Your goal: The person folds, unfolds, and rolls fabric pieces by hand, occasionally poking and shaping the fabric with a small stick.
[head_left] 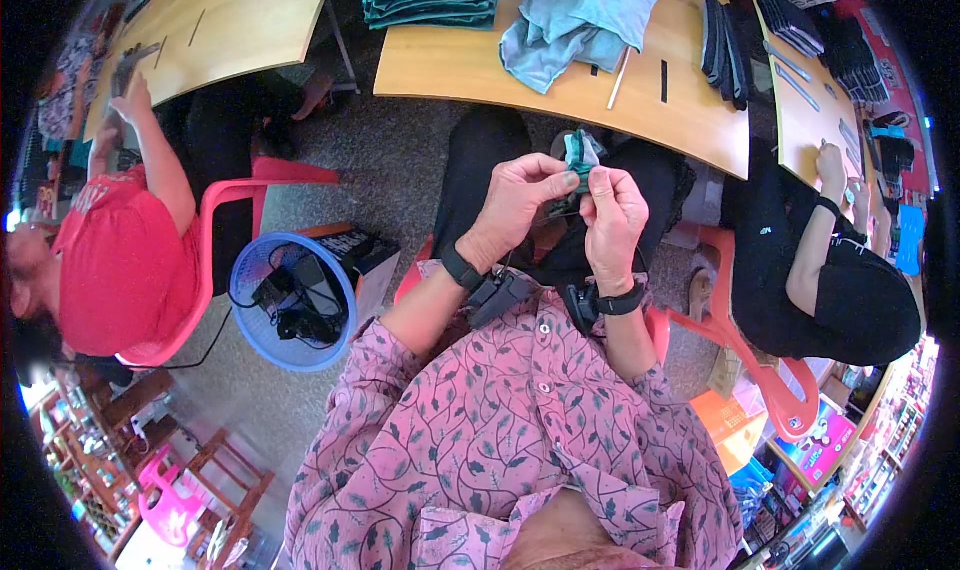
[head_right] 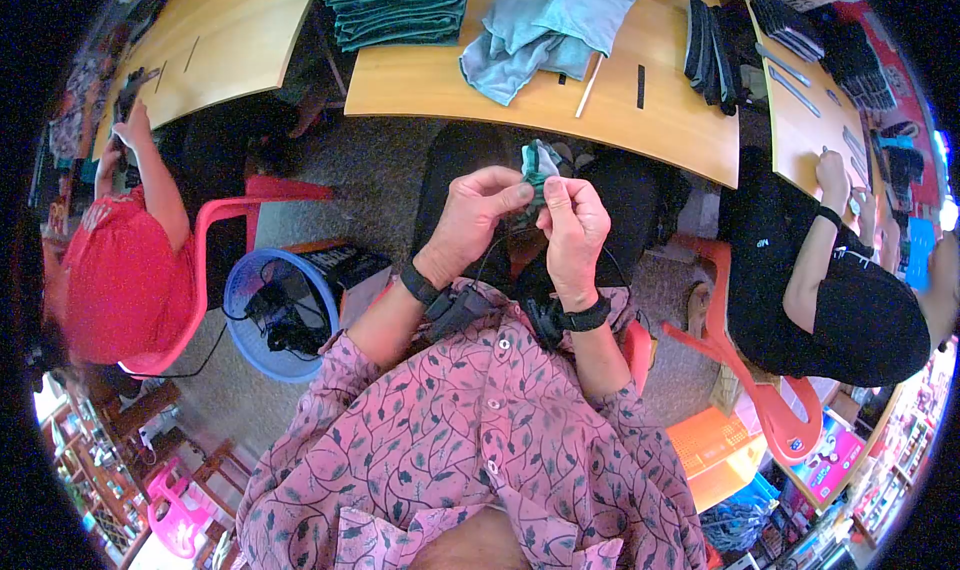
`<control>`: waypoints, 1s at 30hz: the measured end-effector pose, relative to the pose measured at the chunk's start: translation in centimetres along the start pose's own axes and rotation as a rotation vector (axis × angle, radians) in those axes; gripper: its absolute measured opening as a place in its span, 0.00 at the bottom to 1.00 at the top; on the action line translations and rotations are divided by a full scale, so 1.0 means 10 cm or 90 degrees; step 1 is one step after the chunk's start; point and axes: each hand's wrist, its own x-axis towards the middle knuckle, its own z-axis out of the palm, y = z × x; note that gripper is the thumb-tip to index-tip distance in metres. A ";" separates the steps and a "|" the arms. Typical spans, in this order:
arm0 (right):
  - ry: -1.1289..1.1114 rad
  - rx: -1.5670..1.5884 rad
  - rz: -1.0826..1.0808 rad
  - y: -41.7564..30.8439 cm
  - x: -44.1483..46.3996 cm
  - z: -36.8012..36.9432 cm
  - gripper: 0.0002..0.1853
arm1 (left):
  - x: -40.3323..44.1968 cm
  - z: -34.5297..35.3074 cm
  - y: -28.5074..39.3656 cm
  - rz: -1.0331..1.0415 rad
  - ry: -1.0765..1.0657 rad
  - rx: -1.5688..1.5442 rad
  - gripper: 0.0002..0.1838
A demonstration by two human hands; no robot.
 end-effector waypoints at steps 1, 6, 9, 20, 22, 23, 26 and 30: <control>-0.003 -0.006 0.005 0.00 0.00 0.00 0.09 | 0.02 -0.03 -0.04 -0.011 0.002 -0.047 0.06; -0.024 0.138 0.062 0.08 0.05 -0.06 0.09 | 0.05 -0.09 -0.07 0.000 -0.005 -0.096 0.03; -0.025 0.257 0.129 0.05 0.09 -0.12 0.10 | 0.06 -0.07 -0.06 0.069 0.044 0.120 0.05; -0.077 0.254 0.201 -0.04 0.12 -0.15 0.10 | 0.06 -0.02 -0.10 0.316 0.084 0.438 0.09; -0.088 0.200 0.181 -0.05 0.11 -0.12 0.10 | 0.06 0.04 0.00 0.335 0.069 0.354 0.11; -0.100 0.145 0.163 -0.05 0.10 -0.12 0.09 | 0.04 0.07 0.06 0.401 0.072 0.401 0.12; -0.115 0.147 0.152 -0.03 0.10 -0.13 0.08 | 0.04 0.04 0.10 0.515 0.061 0.512 0.15; -0.126 0.122 0.141 -0.03 0.12 -0.18 0.07 | 0.02 -0.04 0.04 0.494 0.034 0.613 0.16</control>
